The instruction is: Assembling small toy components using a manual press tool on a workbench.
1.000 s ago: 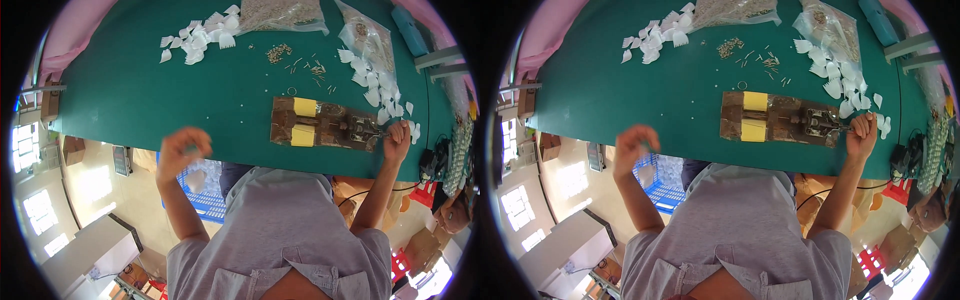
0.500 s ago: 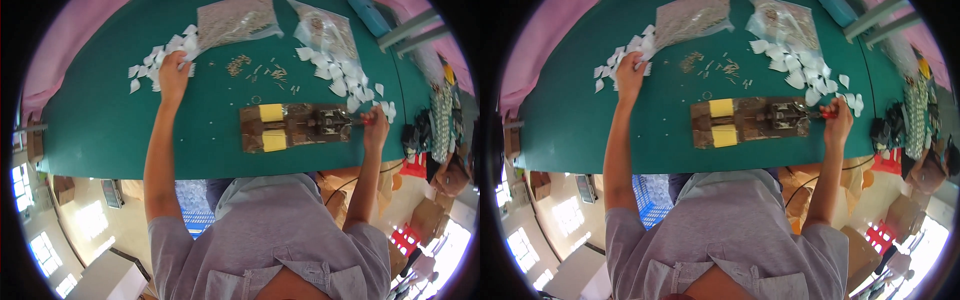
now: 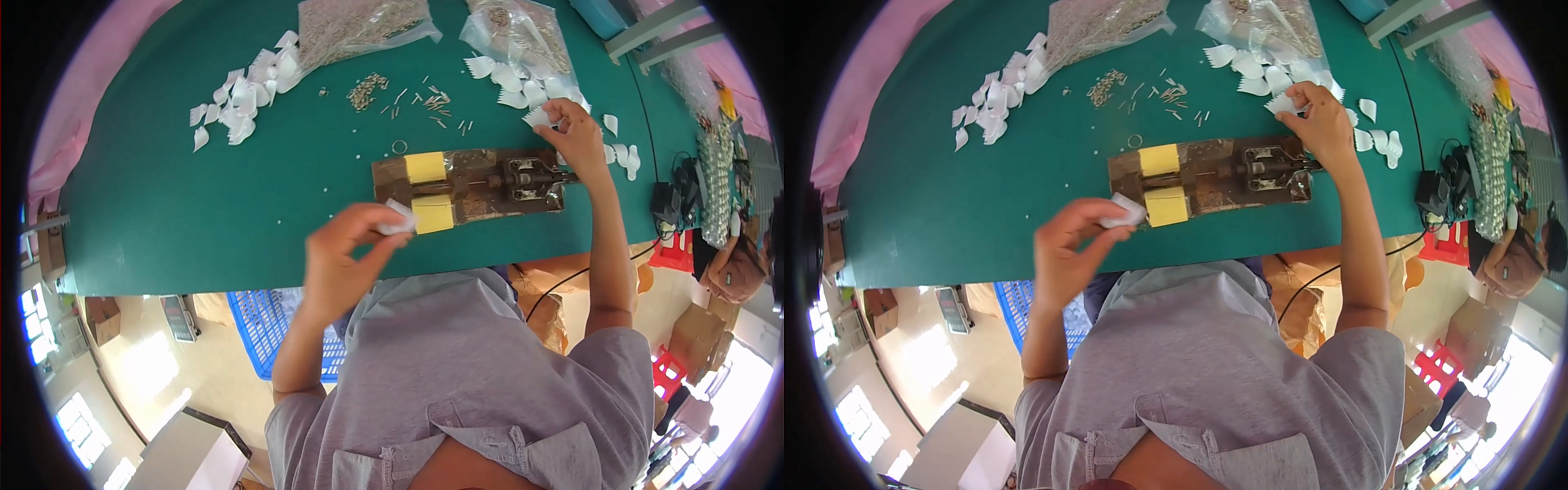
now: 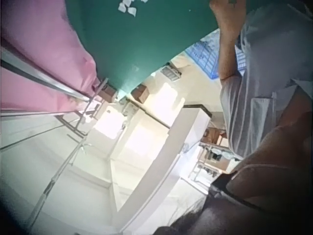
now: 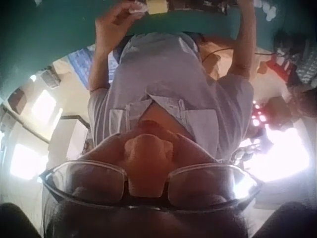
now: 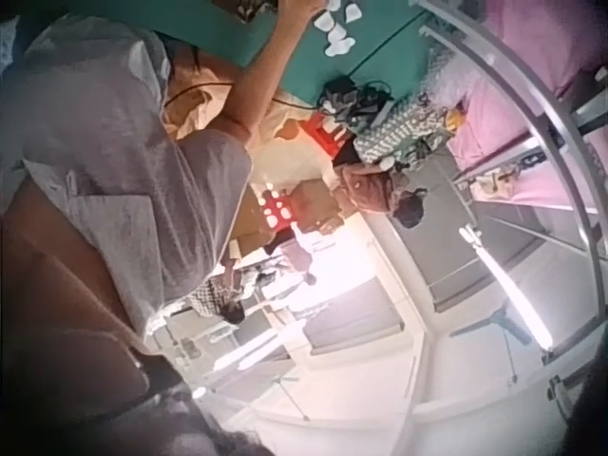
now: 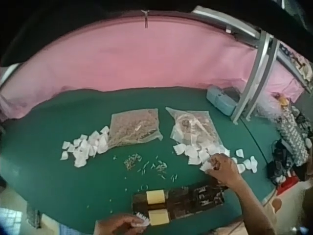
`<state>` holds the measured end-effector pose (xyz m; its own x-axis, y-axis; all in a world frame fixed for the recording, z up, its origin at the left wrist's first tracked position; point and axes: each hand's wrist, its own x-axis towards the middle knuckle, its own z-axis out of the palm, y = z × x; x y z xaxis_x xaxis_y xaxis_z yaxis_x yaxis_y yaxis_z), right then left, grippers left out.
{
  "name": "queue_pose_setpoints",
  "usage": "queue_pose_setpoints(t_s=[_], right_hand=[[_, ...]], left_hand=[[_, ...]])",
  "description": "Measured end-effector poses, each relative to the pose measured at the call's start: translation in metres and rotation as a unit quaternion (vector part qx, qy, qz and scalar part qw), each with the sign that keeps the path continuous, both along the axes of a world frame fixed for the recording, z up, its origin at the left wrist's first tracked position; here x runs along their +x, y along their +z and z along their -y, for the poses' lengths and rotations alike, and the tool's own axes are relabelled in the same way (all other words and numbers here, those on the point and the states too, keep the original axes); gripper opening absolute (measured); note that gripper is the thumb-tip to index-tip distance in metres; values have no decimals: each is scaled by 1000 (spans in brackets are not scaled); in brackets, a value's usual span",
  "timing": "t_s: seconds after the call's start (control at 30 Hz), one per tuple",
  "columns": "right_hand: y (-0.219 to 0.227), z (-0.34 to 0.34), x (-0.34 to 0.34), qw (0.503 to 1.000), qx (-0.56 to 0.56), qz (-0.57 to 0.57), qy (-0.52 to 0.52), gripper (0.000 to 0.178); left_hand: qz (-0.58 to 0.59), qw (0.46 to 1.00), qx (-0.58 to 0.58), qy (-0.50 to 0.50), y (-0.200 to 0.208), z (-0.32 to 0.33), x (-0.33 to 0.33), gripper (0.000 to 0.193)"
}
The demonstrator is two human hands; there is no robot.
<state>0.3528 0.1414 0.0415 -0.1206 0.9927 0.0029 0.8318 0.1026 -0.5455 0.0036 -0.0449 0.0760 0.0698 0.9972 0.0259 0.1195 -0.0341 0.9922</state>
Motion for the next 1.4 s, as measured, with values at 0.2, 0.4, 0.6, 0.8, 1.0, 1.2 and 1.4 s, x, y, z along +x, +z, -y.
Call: queue_pose_setpoints(t_s=[0.2,0.4,0.6,0.8,1.0,1.2,1.4], right_hand=[[2,4,-12,990,79,82,88,32],[4,1,-29,980,100,36,166,21],[29,33,-111,904,163,88,384,18],[16,35,-158,892,37,-32,449,19],[24,54,-125,915,-121,-187,338,18],[24,57,-138,925,-83,-216,302,15],[17,57,-127,915,-139,-246,288,21]], left_hand=[[-228,961,156,-21,-42,-16,38,16],[-373,876,305,21,-58,-19,46,35],[-451,835,317,1,-40,-20,40,39],[-304,898,275,159,-72,-32,36,54],[-243,934,214,151,-79,-29,35,66],[-231,940,205,144,-81,-29,35,71],[-205,957,167,116,-78,-29,34,71]])
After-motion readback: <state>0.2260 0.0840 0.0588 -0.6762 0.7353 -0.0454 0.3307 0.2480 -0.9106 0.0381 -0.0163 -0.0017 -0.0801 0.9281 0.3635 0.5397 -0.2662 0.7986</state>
